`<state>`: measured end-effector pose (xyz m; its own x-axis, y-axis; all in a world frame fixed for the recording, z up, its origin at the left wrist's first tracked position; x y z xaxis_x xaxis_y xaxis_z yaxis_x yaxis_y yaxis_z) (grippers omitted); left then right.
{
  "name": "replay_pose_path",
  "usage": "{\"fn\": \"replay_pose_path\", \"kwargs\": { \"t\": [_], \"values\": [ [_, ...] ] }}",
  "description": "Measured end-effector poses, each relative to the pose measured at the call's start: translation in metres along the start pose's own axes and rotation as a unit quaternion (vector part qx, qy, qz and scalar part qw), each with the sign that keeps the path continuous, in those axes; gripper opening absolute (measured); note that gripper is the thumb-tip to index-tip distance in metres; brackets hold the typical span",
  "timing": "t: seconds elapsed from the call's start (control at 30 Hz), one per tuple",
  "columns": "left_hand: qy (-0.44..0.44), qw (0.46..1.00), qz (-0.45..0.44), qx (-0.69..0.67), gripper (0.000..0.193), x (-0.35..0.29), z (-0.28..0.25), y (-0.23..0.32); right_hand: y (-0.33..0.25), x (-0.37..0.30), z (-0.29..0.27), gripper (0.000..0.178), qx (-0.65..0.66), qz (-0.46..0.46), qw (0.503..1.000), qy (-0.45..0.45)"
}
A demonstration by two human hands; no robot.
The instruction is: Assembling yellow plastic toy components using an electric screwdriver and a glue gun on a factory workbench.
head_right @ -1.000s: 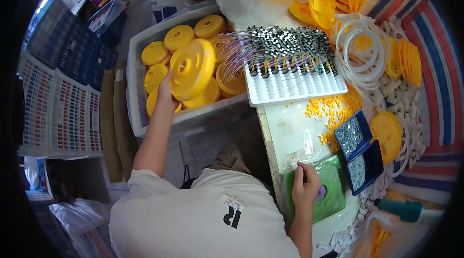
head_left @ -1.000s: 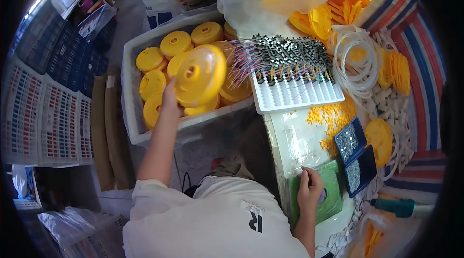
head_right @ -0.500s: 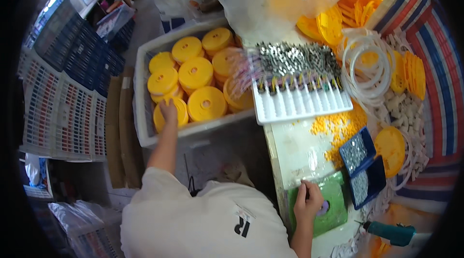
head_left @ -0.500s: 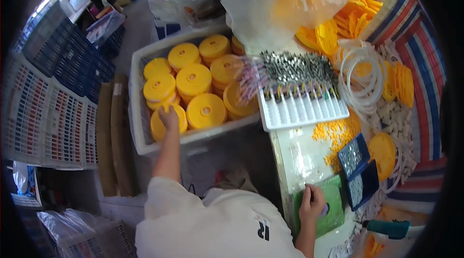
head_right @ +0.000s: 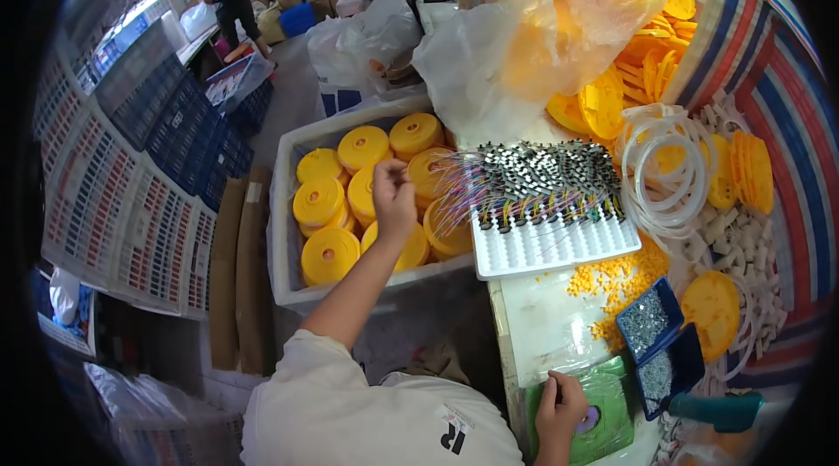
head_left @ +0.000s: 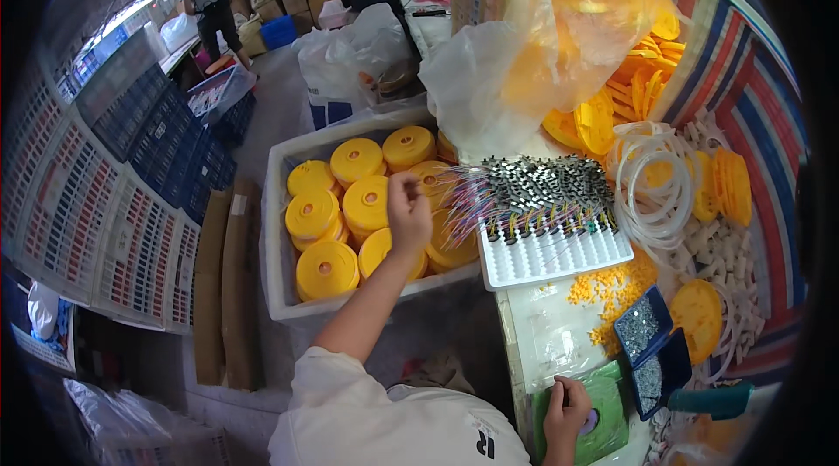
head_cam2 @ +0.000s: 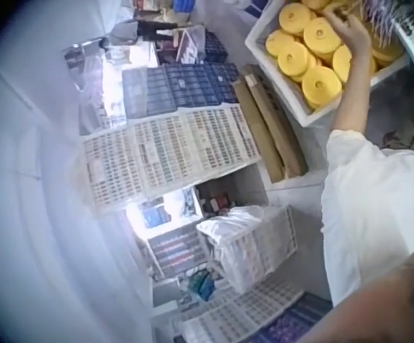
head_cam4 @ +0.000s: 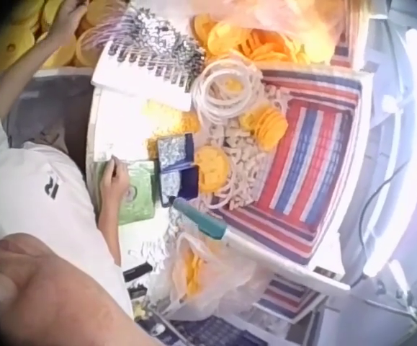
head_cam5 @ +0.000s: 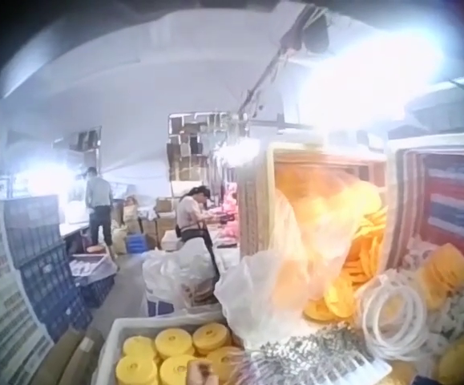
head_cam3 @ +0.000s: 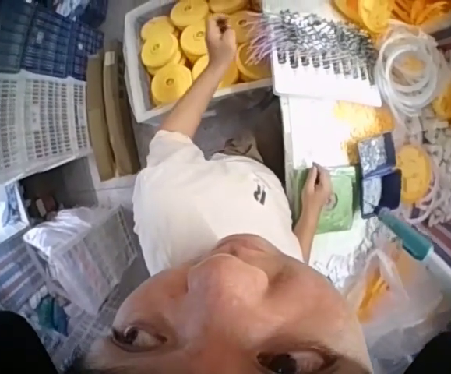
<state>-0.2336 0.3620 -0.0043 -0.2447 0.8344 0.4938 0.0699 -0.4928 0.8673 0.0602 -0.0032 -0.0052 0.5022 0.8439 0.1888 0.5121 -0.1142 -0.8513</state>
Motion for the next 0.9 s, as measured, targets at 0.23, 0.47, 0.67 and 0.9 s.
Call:
{"fn": "replay_pose_path", "kwargs": {
  "t": [0.23, 0.47, 0.67, 0.9],
  "values": [
    [-0.225, 0.954, 0.198, -0.028, 0.029, -0.007, 0.13, 0.099, -0.01, 0.006, 0.002, 0.008, -0.028, -0.026, 0.999, 0.004],
    [-0.39, 0.868, 0.28, 0.126, 0.03, -0.01, 0.302, 0.062, -0.012, 0.002, -0.006, 0.008, -0.059, -0.054, 0.997, 0.021],
    [-0.293, 0.917, 0.001, 0.27, 0.057, 0.076, 0.382, -0.058, -0.003, 0.003, -0.002, 0.009, -0.032, -0.07, 0.997, 0.012],
    [-0.256, 0.929, -0.06, 0.259, 0.064, 0.115, 0.407, -0.096, 0.002, 0.0, 0.0, 0.011, -0.034, -0.038, 0.999, -0.006]
  ]
}}
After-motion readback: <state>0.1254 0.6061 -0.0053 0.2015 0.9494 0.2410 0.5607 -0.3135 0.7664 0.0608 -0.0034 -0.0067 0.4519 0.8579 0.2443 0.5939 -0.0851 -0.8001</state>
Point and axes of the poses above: each hand's wrist, its own x-axis towards the middle knuckle, its own z-axis out of the palm, y = z × x, the point moved 5 cm from there along x, towards the middle knuckle, and after that the axes turned 7 degrees about x, right-handed, at the moved point
